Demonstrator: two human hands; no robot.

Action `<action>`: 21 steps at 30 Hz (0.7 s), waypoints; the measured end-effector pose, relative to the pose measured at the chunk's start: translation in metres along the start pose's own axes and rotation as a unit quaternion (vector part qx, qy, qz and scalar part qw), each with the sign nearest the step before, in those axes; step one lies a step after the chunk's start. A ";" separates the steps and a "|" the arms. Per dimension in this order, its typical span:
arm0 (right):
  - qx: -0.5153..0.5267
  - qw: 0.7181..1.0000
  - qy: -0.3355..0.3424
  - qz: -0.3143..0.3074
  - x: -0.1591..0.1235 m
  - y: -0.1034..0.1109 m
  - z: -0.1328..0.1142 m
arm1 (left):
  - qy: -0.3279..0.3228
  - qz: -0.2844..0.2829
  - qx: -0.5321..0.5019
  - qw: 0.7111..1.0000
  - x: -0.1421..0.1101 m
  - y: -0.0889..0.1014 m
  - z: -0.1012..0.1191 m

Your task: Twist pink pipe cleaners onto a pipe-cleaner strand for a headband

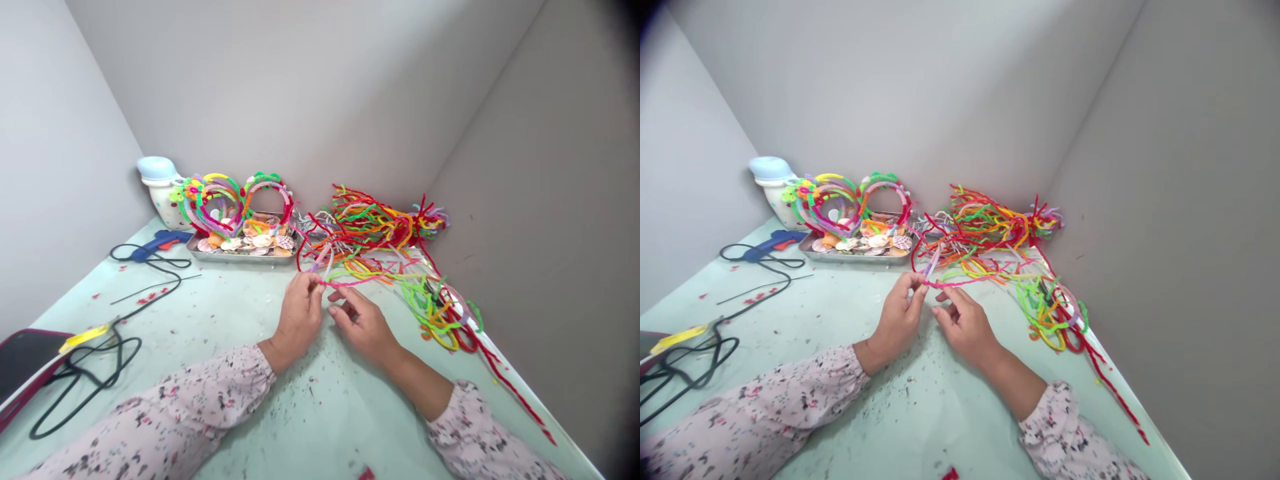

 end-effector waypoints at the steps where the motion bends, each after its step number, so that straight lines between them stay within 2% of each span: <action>1: 0.006 1.000 -0.001 0.010 0.000 0.001 0.000 | 0.005 -0.002 -0.001 1.000 0.000 0.000 -0.001; 5: 0.030 0.998 -0.009 0.055 -0.002 0.008 0.003 | 0.005 -0.016 -0.011 1.000 0.000 -0.003 -0.002; 9: 0.074 0.992 -0.046 0.092 -0.002 0.014 0.014 | -0.011 -0.032 -0.003 0.999 -0.002 -0.005 0.001; 15: 0.176 0.975 -0.110 0.076 -0.001 0.008 0.029 | -0.041 -0.055 0.007 0.998 -0.004 -0.008 0.009; 21: 0.176 0.976 -0.099 0.086 0.001 0.009 0.027 | -0.016 -0.061 0.006 0.998 -0.005 -0.012 0.004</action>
Point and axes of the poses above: each hand's wrist, its own x-axis towards the middle knuckle, its own y-axis out of the back of the hand, z = x × y, the point moved 8 cm from there along x, towards the middle knuckle, and after that the axes turned 8 degrees about y, right-handed, at the moved point
